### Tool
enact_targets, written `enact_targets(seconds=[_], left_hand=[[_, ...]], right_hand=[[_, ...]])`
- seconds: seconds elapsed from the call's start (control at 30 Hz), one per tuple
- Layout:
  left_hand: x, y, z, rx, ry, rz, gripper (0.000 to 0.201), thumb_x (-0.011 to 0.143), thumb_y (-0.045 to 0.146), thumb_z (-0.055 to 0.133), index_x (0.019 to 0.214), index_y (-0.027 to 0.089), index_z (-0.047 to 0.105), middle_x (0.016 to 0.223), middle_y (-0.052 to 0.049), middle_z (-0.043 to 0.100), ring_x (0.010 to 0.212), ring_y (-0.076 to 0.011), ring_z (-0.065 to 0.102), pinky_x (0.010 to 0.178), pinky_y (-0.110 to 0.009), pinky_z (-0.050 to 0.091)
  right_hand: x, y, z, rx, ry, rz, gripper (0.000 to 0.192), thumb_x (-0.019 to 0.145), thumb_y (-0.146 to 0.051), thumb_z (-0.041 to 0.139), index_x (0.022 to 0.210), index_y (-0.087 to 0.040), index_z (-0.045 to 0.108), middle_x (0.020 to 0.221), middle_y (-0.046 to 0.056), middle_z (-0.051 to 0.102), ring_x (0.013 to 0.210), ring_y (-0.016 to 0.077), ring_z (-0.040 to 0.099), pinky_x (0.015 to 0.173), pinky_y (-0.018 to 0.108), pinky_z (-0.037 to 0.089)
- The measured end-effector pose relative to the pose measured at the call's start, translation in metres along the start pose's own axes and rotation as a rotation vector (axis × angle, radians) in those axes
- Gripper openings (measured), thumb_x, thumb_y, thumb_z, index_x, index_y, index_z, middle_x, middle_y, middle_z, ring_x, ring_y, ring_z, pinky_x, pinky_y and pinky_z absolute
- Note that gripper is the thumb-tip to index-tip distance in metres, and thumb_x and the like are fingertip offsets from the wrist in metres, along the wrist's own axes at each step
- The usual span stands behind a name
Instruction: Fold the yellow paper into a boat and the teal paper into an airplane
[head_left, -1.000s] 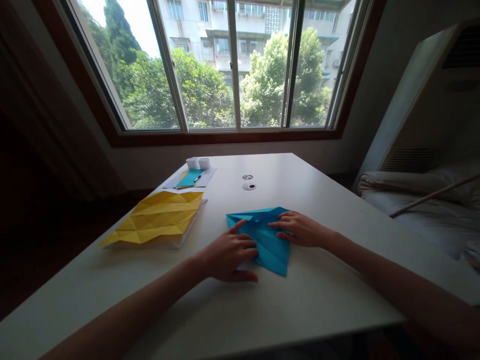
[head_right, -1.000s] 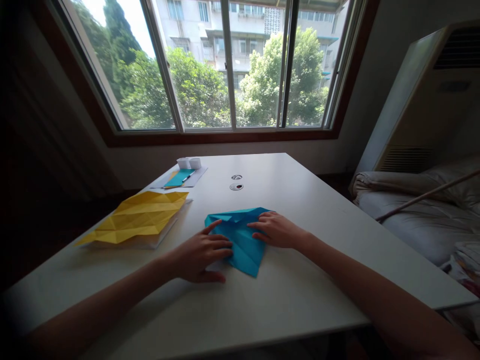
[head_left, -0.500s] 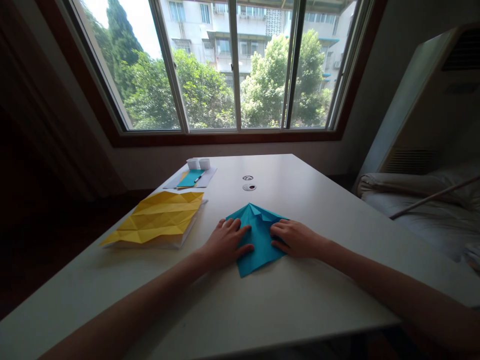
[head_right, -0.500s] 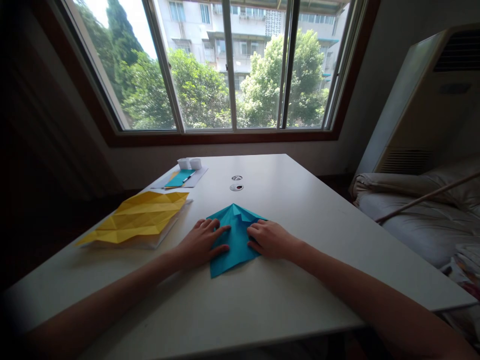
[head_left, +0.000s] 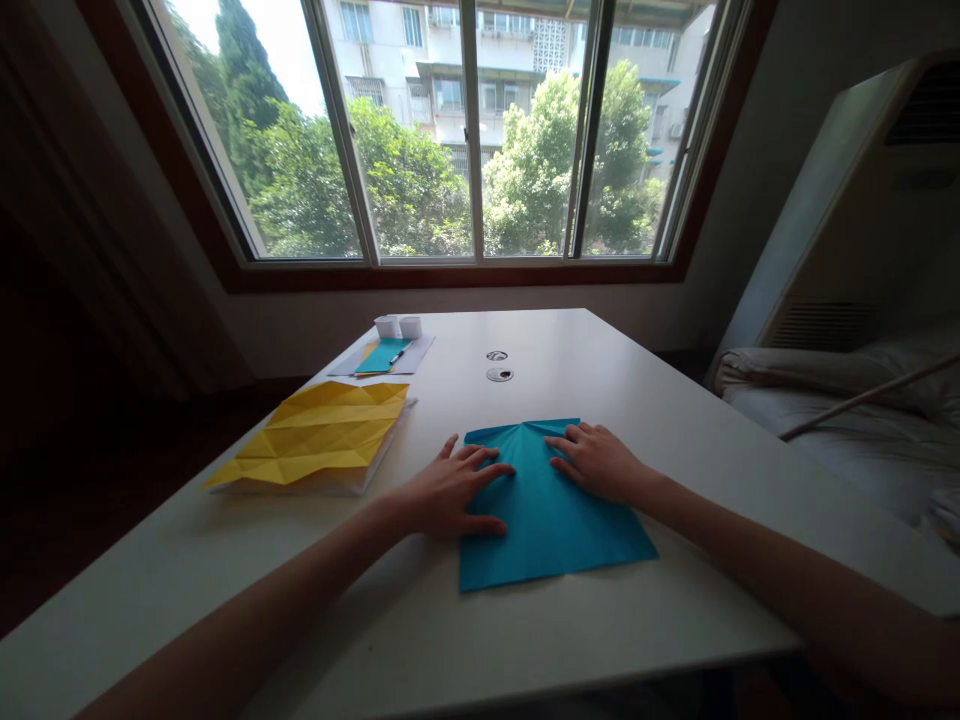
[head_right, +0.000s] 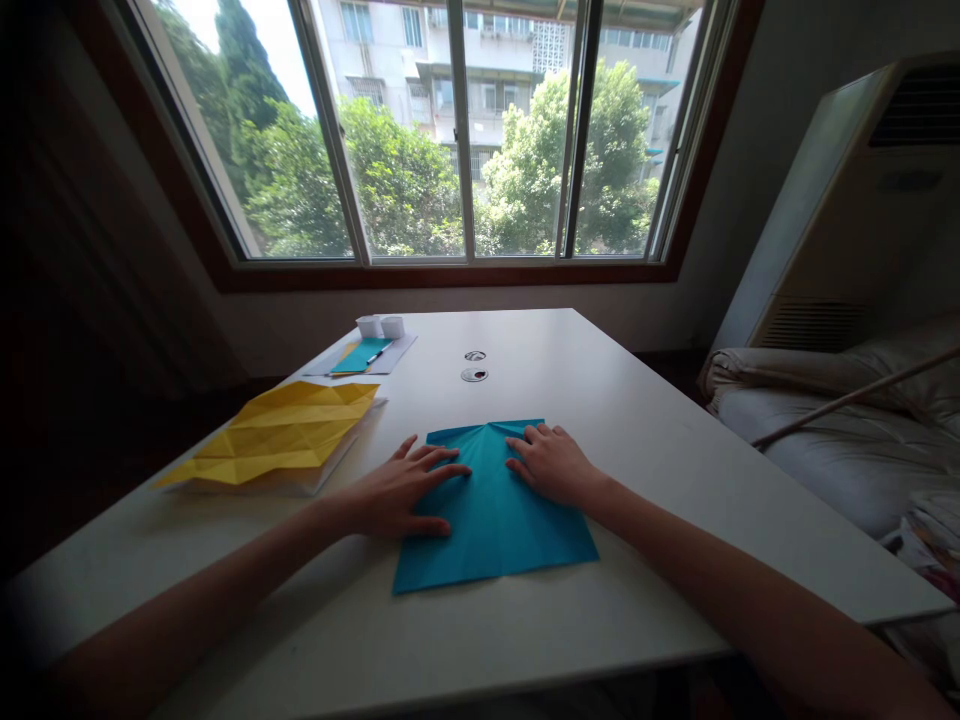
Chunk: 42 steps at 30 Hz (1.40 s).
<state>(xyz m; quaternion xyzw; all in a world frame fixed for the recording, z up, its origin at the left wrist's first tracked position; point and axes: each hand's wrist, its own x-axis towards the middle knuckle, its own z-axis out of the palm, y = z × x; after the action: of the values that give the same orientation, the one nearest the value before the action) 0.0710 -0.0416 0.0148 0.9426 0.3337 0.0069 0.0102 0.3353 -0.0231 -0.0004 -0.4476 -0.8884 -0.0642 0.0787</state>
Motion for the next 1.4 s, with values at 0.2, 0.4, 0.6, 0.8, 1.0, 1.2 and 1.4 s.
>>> enact_targets(seconds=[0.2, 0.4, 0.6, 0.8, 1.0, 1.2, 1.4], left_hand=[[0.003, 0.009, -0.002, 0.070, 0.095, -0.046, 0.063, 0.082, 0.064, 0.030, 0.130, 0.023, 0.039, 0.110, -0.011, 0.054, 0.098, -0.0276, 0.051, 0.086, -0.044, 0.037], [0.015, 0.019, 0.010, 0.200, 0.223, -0.159, 0.048, 0.089, 0.050, 0.028, 0.096, 0.014, 0.058, 0.095, -0.014, 0.058, 0.087, -0.0255, 0.054, 0.078, -0.041, 0.041], [0.014, 0.003, 0.017, -0.029, 0.142, -0.084, 0.059, 0.085, 0.058, 0.032, 0.121, 0.013, 0.044, 0.129, -0.016, 0.045, 0.116, -0.0264, 0.044, 0.091, -0.038, 0.039], [0.015, -0.011, 0.021, -0.043, 0.021, -0.094, 0.064, 0.085, 0.060, 0.028, 0.138, 0.025, 0.022, 0.144, -0.010, 0.026, 0.129, -0.0283, 0.026, 0.100, -0.044, 0.029], [0.012, -0.007, 0.015, 0.000, 0.001, -0.088, 0.057, 0.086, 0.058, 0.028, 0.137, 0.034, 0.023, 0.144, -0.008, 0.026, 0.127, -0.0314, 0.028, 0.097, -0.049, 0.028], [0.009, -0.003, 0.007, -0.029, -0.052, -0.103, 0.058, 0.085, 0.062, 0.025, 0.137, 0.039, 0.019, 0.145, -0.006, 0.022, 0.128, -0.0324, 0.026, 0.097, -0.051, 0.025], [0.012, -0.005, 0.007, 0.052, 0.066, -0.075, 0.044, 0.090, 0.053, 0.022, 0.128, 0.039, 0.039, 0.125, -0.006, 0.047, 0.108, -0.0261, 0.046, 0.090, -0.045, 0.031]], right_hand=[[0.000, -0.007, 0.005, 0.090, 0.031, -0.032, 0.047, 0.088, -0.047, 0.033, 0.119, -0.017, 0.052, 0.120, 0.015, 0.052, 0.110, 0.0288, 0.047, 0.092, 0.047, 0.037], [-0.001, -0.007, 0.003, 0.259, -0.067, -0.019, 0.057, 0.086, -0.055, 0.030, 0.128, -0.019, 0.043, 0.132, 0.012, 0.044, 0.121, 0.0269, 0.039, 0.099, 0.045, 0.032], [-0.003, 0.000, 0.007, 0.316, -0.251, 0.018, 0.074, 0.082, -0.066, 0.023, 0.142, -0.024, 0.012, 0.147, 0.005, 0.018, 0.133, 0.0287, 0.018, 0.107, 0.050, 0.011], [-0.004, 0.002, 0.008, 0.287, -0.277, 0.072, 0.083, 0.075, -0.074, 0.025, 0.142, -0.026, 0.010, 0.148, 0.006, 0.010, 0.134, 0.0313, 0.012, 0.106, 0.052, 0.011], [-0.002, 0.005, 0.012, 0.275, -0.273, 0.063, 0.084, 0.074, -0.074, 0.026, 0.141, -0.028, 0.008, 0.148, 0.006, 0.009, 0.134, 0.0327, 0.011, 0.105, 0.054, 0.011], [-0.002, 0.009, 0.018, 0.265, -0.261, 0.058, 0.086, 0.073, -0.075, 0.029, 0.141, -0.029, 0.007, 0.148, 0.006, 0.010, 0.134, 0.0339, 0.008, 0.105, 0.055, 0.007], [0.001, 0.011, 0.015, 0.291, -0.276, 0.001, 0.083, 0.074, -0.073, 0.031, 0.141, -0.031, 0.008, 0.148, 0.004, 0.009, 0.134, 0.0328, 0.007, 0.104, 0.057, 0.000]])
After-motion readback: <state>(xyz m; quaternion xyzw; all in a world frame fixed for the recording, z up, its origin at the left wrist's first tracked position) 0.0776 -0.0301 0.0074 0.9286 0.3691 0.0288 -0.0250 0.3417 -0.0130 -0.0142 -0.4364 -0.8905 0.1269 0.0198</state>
